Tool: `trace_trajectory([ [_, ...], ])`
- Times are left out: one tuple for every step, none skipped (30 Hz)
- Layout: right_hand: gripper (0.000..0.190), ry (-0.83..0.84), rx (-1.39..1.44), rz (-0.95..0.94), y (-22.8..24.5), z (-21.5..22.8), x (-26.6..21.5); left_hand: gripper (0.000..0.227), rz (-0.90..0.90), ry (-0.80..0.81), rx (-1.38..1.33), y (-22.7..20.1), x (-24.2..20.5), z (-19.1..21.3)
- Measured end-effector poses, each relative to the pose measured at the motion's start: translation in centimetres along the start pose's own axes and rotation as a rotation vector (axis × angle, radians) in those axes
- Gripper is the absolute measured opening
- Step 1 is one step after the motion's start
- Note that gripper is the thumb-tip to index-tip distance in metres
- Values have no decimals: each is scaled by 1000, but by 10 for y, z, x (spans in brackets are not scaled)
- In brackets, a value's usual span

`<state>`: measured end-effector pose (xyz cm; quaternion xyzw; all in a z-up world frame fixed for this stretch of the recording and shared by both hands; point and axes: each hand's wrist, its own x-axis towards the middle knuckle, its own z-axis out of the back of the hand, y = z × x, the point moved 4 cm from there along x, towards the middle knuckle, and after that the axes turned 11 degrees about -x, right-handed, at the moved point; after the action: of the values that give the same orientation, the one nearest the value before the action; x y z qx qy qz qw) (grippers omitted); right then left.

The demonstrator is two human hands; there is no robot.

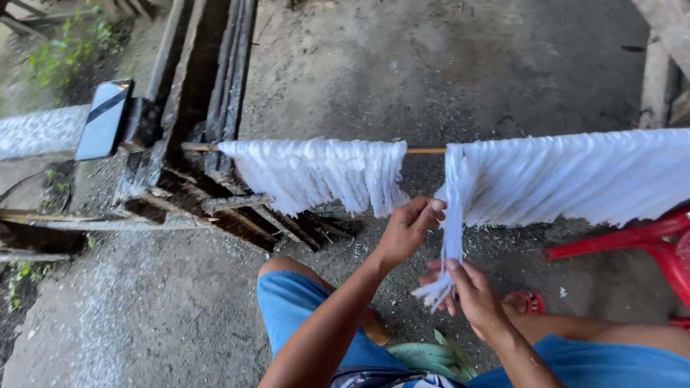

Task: Manually separating and organizing bundles of white threads hanging from a wooden rod in a workshop environment.

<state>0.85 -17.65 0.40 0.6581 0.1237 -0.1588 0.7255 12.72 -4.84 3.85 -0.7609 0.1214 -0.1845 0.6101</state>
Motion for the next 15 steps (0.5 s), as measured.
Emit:
trace_trajectory([
  [49, -5, 1, 1, -4, 3, 6, 40, -1, 5, -1, 1, -3, -3],
  [47, 57, -113, 32, -6, 2, 11, 28, 0, 49, -27, 3, -6, -7],
  [45, 127, -230, 64, -7, 1, 18, 17, 1, 85, -52, 3, -9, -10],
  [45, 128, -231, 65, 5, 5, 21, 17, -1, 83, -52, 5, -7, -9],
  [39, 100, -451, 18, 11, 11, 24, 13, -2, 65, -113, 9, -8, -8],
  [34, 71, -671, -28, 17, 17, 27, 9, -3, 47, -174, 14, -8, -7],
  [34, 76, -666, -40, 23, 21, 29, 9, 10, 45, -175, 21, -8, -8],
  [38, -36, -498, 123, 36, 28, 32, 16, 22, -46, -160, 28, -7, -6],
  [42, -156, -326, 290, 51, 34, 38, 25, 25, -131, -140, 33, -2, 0],
  [42, -159, -321, 288, 53, 30, 42, 25, 28, -127, -137, 28, -6, 1],
  [36, -140, -249, 315, 59, 28, 48, 24, 41, -131, -151, 20, -7, 0],
  [30, -121, -176, 343, 65, 26, 53, 24, 54, -135, -165, 12, -9, -1],
  [30, -119, -174, 339, 63, 26, 57, 24, 58, -136, -164, 10, -11, 1],
  [26, -94, -59, 339, 60, 25, 61, 23, 48, -129, -199, 7, -13, 3],
  [22, -66, 58, 343, 60, 23, 66, 21, 32, -123, -230, 2, -13, 7],
])
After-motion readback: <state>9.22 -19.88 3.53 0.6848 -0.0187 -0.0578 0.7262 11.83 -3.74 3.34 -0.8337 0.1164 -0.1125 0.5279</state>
